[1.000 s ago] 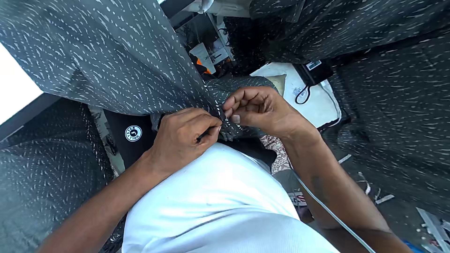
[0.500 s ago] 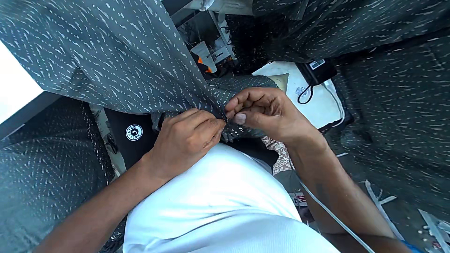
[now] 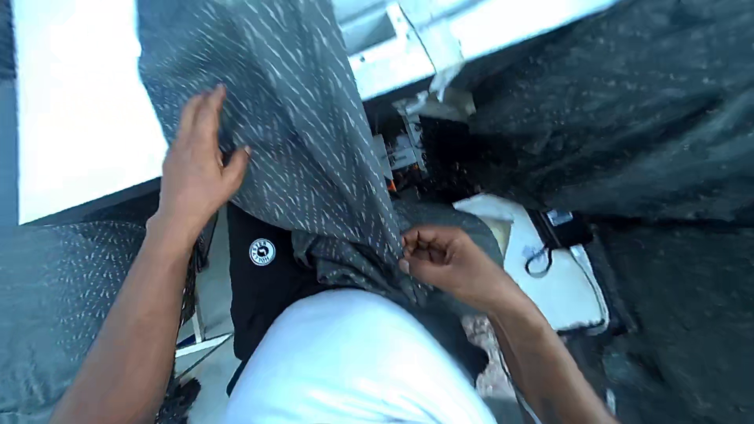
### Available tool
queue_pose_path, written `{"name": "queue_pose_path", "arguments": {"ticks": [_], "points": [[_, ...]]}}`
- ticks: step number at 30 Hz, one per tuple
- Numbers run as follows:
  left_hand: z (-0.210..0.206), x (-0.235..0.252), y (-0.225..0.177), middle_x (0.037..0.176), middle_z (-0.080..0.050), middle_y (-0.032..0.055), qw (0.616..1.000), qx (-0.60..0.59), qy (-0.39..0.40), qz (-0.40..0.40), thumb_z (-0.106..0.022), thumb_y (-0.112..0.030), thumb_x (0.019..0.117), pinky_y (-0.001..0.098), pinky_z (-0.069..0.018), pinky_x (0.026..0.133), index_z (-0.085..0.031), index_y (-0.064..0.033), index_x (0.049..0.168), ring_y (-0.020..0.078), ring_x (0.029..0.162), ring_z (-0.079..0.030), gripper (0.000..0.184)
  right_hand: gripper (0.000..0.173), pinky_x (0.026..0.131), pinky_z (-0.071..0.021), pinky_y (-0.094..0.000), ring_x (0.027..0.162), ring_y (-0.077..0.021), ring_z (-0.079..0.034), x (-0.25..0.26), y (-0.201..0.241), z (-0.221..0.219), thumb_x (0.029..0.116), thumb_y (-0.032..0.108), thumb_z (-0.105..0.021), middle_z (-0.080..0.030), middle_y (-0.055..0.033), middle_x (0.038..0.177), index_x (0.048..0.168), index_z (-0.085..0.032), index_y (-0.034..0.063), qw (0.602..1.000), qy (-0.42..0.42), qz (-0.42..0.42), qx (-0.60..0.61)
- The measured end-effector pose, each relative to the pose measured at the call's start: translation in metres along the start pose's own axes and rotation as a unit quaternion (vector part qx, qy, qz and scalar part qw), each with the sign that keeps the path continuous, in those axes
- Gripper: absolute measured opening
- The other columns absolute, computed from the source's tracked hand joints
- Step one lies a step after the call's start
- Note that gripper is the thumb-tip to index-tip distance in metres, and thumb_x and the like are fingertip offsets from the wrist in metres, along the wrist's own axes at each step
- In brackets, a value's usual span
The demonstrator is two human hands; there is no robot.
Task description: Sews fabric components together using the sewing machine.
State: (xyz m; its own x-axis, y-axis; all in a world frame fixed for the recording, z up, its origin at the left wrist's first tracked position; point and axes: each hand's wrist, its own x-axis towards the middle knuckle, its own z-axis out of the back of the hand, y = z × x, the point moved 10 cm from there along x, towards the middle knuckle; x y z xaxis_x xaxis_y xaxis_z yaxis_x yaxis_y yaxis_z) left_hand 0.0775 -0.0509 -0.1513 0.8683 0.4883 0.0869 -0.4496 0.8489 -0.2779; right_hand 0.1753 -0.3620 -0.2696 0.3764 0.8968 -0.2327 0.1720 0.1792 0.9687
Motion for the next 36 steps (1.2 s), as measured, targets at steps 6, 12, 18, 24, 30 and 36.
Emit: {"name": "queue_pose_path", "arguments": {"ticks": [6, 12, 18, 24, 30, 36], "points": [[0.013, -0.005, 0.033, 0.128, -0.066, 0.0114, 0.987, 0.021, -0.025, -0.157, -0.069, -0.023, 0.0974, 0.0500, -0.0617, 0.076, -0.072, -0.0101, 0.120, 0.0276, 0.101, -0.071, 0.026, 0.013, 0.059, -0.0546, -0.0228, 0.066, -0.0037, -0.063, 0.015, -0.005, -0.011, 0.0884, 0.020, -0.073, -0.068, 0.0055, 0.080, 0.099, -0.071, 0.0120, 0.997, 0.076, -0.021, -0.020], [0.069, -0.011, 0.062, 0.125, -0.071, 0.0076, 0.970, -0.075, -0.096, -0.209, -0.059, -0.016, 0.0980, 0.0295, -0.0580, 0.096, -0.077, -0.0058, 0.100, 0.0125, 0.113, -0.069, 0.021, 0.002, 0.056, -0.0483, -0.0192, 0.062, 0.0005, -0.056, 0.022, -0.004, -0.017, 0.0895, 0.009, -0.071, -0.063, 0.0074, 0.073, 0.091, -0.071, 0.0103, 0.992, 0.121, -0.017, -0.014], [0.071, 0.004, 0.066, 0.101, -0.073, -0.0101, 0.973, -0.160, -0.040, -0.159, -0.054, -0.034, 0.1034, 0.0151, -0.0562, 0.074, -0.075, -0.0160, 0.106, -0.0040, 0.084, -0.066, 0.028, 0.005, 0.064, -0.0530, -0.0211, 0.072, -0.0009, -0.061, 0.029, 0.010, -0.009, 0.0903, 0.005, -0.070, -0.068, 0.0030, 0.082, 0.086, -0.073, 0.0055, 0.996, 0.088, 0.035, 0.007], [0.063, 0.031, 0.078, 0.067, -0.066, -0.0021, 0.889, -0.432, 0.066, 0.133, -0.040, -0.011, 0.0972, 0.0169, -0.0510, 0.048, -0.065, -0.0151, 0.085, 0.0014, 0.054, -0.061, 0.028, 0.012, 0.058, -0.0509, -0.0166, 0.065, 0.0026, -0.059, 0.064, 0.033, -0.002, 0.0880, 0.009, -0.074, -0.066, 0.0108, 0.078, 0.097, -0.070, 0.0170, 0.995, 0.069, 0.051, 0.047], [0.075, 0.044, 0.083, 0.074, -0.072, -0.0037, 0.751, -0.596, 0.000, 0.285, -0.033, -0.014, 0.1062, 0.0157, -0.0557, 0.054, -0.070, -0.0158, 0.084, -0.0017, 0.061, -0.066, 0.043, 0.035, 0.059, -0.0543, -0.0200, 0.068, -0.0027, -0.063, 0.097, 0.064, 0.009, 0.0834, 0.008, -0.077, -0.066, 0.0073, 0.083, 0.112, -0.058, 0.0177, 0.992, 0.020, 0.089, 0.093], [0.113, 0.091, 0.073, 0.122, -0.070, 0.0023, 0.863, -0.462, -0.112, 0.169, -0.044, -0.015, 0.1063, 0.0374, -0.0579, 0.095, -0.060, -0.0110, 0.129, 0.0146, 0.110, -0.069, 0.028, 0.028, 0.059, -0.0545, -0.0217, 0.066, -0.0078, -0.064, 0.129, 0.094, 0.019, 0.0848, 0.008, -0.076, -0.066, -0.0007, 0.079, 0.105, -0.058, 0.0140, 0.991, -0.052, 0.092, 0.081]]}}
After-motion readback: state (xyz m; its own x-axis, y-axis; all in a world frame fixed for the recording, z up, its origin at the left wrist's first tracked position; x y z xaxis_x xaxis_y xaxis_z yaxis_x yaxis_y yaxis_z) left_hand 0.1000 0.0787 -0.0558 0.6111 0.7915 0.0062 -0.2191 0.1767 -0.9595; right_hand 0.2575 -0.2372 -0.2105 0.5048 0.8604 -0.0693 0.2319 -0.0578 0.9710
